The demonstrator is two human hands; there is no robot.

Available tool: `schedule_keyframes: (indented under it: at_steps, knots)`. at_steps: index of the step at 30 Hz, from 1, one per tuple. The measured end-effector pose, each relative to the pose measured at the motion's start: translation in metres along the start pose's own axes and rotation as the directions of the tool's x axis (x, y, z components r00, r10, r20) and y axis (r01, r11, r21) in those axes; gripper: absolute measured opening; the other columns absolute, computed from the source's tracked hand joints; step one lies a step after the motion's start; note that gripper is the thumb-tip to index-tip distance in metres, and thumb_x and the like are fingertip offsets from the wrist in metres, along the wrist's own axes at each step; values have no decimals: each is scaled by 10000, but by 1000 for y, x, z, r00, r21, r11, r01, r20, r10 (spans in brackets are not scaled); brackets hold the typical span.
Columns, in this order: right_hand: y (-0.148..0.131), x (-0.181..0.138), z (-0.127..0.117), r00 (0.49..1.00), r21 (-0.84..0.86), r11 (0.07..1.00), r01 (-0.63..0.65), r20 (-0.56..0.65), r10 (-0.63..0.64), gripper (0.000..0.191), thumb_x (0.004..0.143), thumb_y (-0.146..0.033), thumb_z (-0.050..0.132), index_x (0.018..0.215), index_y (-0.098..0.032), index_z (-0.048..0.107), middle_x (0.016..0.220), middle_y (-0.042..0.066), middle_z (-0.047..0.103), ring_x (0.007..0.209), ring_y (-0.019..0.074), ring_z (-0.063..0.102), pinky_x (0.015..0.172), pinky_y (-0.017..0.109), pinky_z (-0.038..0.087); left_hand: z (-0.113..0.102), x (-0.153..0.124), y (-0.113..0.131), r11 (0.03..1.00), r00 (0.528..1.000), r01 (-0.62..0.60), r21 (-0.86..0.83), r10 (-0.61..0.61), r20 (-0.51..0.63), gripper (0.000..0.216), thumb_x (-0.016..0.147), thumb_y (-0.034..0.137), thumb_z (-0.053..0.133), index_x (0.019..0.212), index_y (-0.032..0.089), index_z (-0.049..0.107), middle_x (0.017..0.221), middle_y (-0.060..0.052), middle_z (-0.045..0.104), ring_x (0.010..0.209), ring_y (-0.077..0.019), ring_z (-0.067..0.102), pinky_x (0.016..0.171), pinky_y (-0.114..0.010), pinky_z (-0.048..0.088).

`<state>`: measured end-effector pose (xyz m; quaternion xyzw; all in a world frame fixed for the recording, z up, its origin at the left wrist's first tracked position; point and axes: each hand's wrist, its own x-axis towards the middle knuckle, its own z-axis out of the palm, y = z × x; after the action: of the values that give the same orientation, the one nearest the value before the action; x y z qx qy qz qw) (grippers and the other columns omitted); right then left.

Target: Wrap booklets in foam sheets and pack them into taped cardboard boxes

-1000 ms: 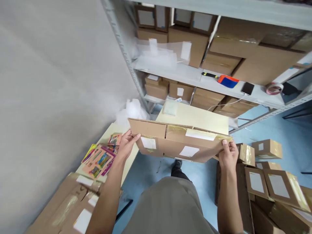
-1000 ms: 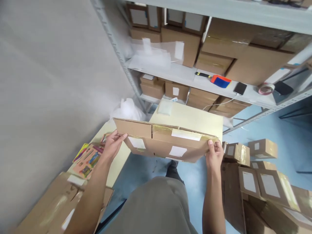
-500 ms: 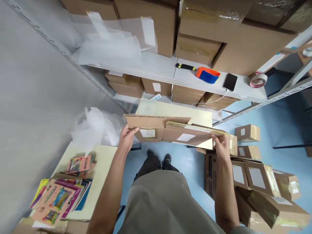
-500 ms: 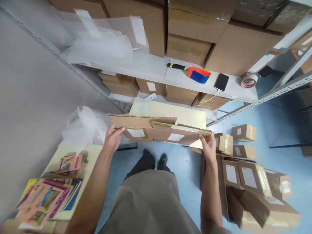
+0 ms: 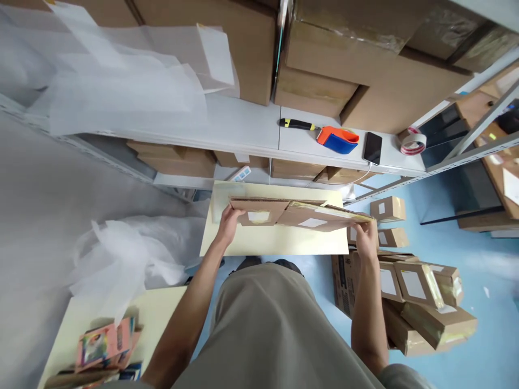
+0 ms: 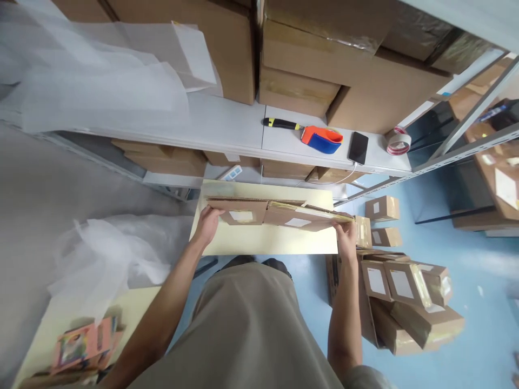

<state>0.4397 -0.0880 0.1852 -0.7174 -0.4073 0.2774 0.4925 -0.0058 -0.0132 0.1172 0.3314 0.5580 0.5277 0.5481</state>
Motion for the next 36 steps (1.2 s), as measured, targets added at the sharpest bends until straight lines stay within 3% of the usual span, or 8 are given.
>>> schedule_keyframes:
  at_steps: [5,13,21,25,28,31,33,36]
  knots:
    - [25,0,8,1000,99,995,-28,-8,29,513,816,-478,839,1243,-240,685,1281,102,751,1258,293,706,1158,526,532,5,25,-8,993,998,47,109,-51,43,286,712,442,672,910,238,650,987,-58,770,1102,-311,676,1013,-401,519]
    - [38,47,-19,999,188,982,6,52,-16,472,897,-426,809,1313,-264,655,1350,112,776,1341,313,715,1223,593,505,42,32,-4,999,997,39,-28,-38,60,273,716,400,691,936,239,672,1016,-58,773,1078,-309,688,1040,-429,520]
    - [51,110,-46,942,134,991,-11,335,-34,690,971,-599,772,1547,-270,583,1478,150,747,1428,347,681,1233,597,519,84,16,-26,996,994,-91,-2,91,-64,520,671,322,696,1185,244,711,1268,-86,765,1295,-320,660,1189,-455,464]
    - [38,127,-64,855,164,985,49,503,-126,723,1003,-734,685,1570,-293,600,1463,137,759,1427,345,683,1251,579,512,92,3,-10,962,938,-254,104,271,-218,622,749,340,708,1363,261,650,1391,-96,730,1433,-333,606,1289,-509,385]
    - [14,152,-73,819,204,974,101,539,-198,736,988,-815,639,1512,-299,664,1412,121,785,1398,350,702,1250,576,516,104,-7,23,841,829,-409,355,505,-239,721,797,329,767,1493,279,584,1586,-114,603,1567,-368,482,1346,-529,321]
    - [-17,195,-69,836,148,953,265,456,-304,716,984,-814,645,1465,-286,703,1437,122,766,1416,372,679,1224,589,532,136,-19,60,607,775,-488,627,632,-9,709,814,306,812,1498,286,626,1627,-110,559,1651,-417,354,1416,-561,131]
    - [-32,233,-58,821,37,899,435,392,-414,741,1021,-788,607,1561,-280,622,1543,127,697,1511,374,592,1289,628,447,168,-24,77,493,772,-537,684,615,163,572,838,309,784,1403,291,704,1508,-98,665,1596,-425,445,1421,-597,42]
    - [-38,294,-31,773,-130,786,604,334,-539,773,1077,-771,500,1639,-242,519,1678,150,567,1629,377,437,1349,666,328,216,-28,85,426,770,-581,694,565,297,379,880,299,714,1253,303,782,1313,-77,775,1421,-393,627,1415,-615,78]
